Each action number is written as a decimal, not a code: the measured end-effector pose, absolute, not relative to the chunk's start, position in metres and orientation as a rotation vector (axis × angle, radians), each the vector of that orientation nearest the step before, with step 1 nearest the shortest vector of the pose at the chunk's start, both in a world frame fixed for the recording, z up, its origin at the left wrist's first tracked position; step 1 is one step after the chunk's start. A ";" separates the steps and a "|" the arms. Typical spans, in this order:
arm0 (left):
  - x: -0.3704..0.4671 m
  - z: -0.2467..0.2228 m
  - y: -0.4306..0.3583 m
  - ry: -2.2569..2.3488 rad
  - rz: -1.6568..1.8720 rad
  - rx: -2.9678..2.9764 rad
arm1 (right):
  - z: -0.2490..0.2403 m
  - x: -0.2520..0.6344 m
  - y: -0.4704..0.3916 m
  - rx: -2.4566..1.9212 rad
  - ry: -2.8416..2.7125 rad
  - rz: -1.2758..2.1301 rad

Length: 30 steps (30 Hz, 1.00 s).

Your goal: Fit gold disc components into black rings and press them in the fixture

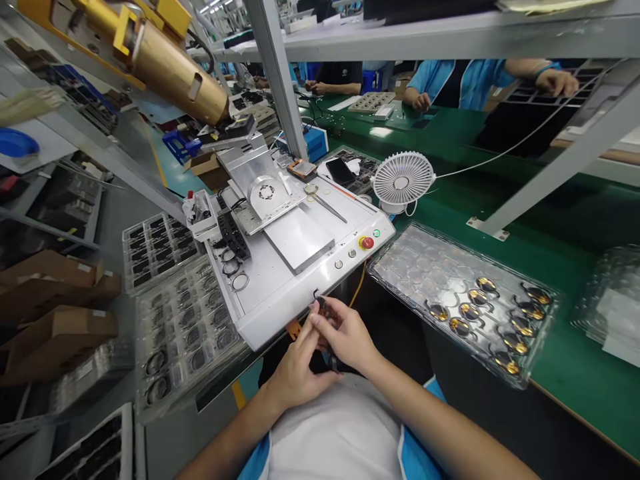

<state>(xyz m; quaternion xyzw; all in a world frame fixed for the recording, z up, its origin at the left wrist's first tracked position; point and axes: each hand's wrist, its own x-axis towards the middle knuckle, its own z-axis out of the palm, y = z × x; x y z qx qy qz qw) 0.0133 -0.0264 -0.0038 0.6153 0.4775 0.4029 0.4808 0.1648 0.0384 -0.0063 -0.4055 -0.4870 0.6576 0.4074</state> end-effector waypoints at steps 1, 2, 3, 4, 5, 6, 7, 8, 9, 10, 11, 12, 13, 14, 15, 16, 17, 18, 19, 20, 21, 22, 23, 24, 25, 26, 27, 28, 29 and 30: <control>0.015 -0.002 -0.024 1.133 0.969 1.511 | -0.003 0.167 0.042 -1.029 -1.191 1.640; 0.015 -0.001 -0.023 1.100 0.974 1.502 | 0.001 0.171 0.047 -1.025 -1.167 1.631; 0.014 0.000 -0.022 1.069 0.991 1.477 | 0.004 0.175 0.052 -1.013 -1.155 1.641; 0.013 0.001 -0.021 1.047 1.019 1.442 | 0.008 0.178 0.055 -1.000 -1.153 1.668; 0.012 0.001 -0.021 1.032 1.050 1.405 | 0.010 0.182 0.058 -0.990 -1.157 1.705; 0.010 0.001 -0.021 1.023 1.074 1.380 | 0.012 0.184 0.059 -0.991 -1.162 1.735; 0.008 0.001 -0.021 1.015 1.084 1.374 | 0.013 0.186 0.059 -1.005 -1.163 1.752; 0.006 0.001 -0.021 1.008 1.078 1.387 | 0.013 0.187 0.059 -1.028 -1.156 1.755; 0.005 0.000 -0.021 1.003 1.061 1.416 | 0.013 0.188 0.058 -1.055 -1.141 1.746; 0.004 0.000 -0.022 1.004 1.037 1.454 | 0.012 0.188 0.058 -1.078 -1.122 1.736; 0.004 -0.001 -0.022 1.011 1.008 1.498 | 0.011 0.188 0.057 -1.091 -1.103 1.733; 0.004 -0.002 -0.023 1.025 0.978 1.546 | 0.011 0.187 0.057 -1.093 -1.087 1.743; 0.003 -0.002 -0.023 1.047 0.949 1.596 | 0.010 0.187 0.057 -1.084 -1.074 1.764; 0.003 -0.003 -0.023 1.074 0.921 1.645 | 0.010 0.187 0.058 -1.069 -1.066 1.791; 0.003 -0.004 -0.023 1.100 0.895 1.689 | 0.010 0.187 0.058 -1.053 -1.060 1.818; 0.002 -0.005 -0.023 1.122 0.873 1.724 | 0.010 0.188 0.058 -1.041 -1.052 1.839; 0.002 -0.006 -0.023 1.138 0.853 1.752 | 0.010 0.188 0.058 -1.039 -1.040 1.848; 0.001 -0.006 -0.022 1.144 0.836 1.770 | 0.010 0.188 0.058 -1.047 -1.022 1.850; 0.000 -0.007 -0.021 1.135 0.826 1.778 | 0.009 0.188 0.058 -1.060 -1.000 1.850; 0.000 -0.008 -0.021 1.112 0.824 1.773 | 0.009 0.188 0.058 -1.075 -0.977 1.855; -0.001 -0.008 -0.020 1.085 0.841 1.749 | 0.008 0.188 0.057 -1.086 -0.954 1.868; -0.001 -0.009 -0.019 1.057 0.883 1.702 | 0.008 0.189 0.057 -1.092 -0.934 1.890; -0.001 -0.010 -0.018 1.031 0.951 1.625 | 0.008 0.189 0.057 -1.090 -0.918 1.917; -0.001 -0.011 -0.018 1.010 1.033 1.523 | 0.008 0.190 0.056 -1.083 -0.905 1.946; -0.001 -0.013 -0.017 0.994 1.118 1.408 | 0.009 0.190 0.056 -1.075 -0.897 1.970; -0.001 -0.014 -0.016 0.983 1.196 1.296 | 0.010 0.190 0.054 -1.066 -0.894 1.992; -0.002 -0.016 -0.015 0.972 1.257 1.199 | 0.012 0.190 0.053 -1.058 -0.894 2.018; -0.002 -0.017 -0.014 0.962 1.298 1.123 | 0.014 0.189 0.051 -1.051 -0.894 2.049; -0.002 -0.019 -0.013 0.953 1.326 1.069 | 0.016 0.187 0.048 -1.047 -0.890 2.085; -0.002 -0.020 -0.012 0.942 1.346 1.032 | 0.018 0.185 0.045 -1.041 -0.882 2.121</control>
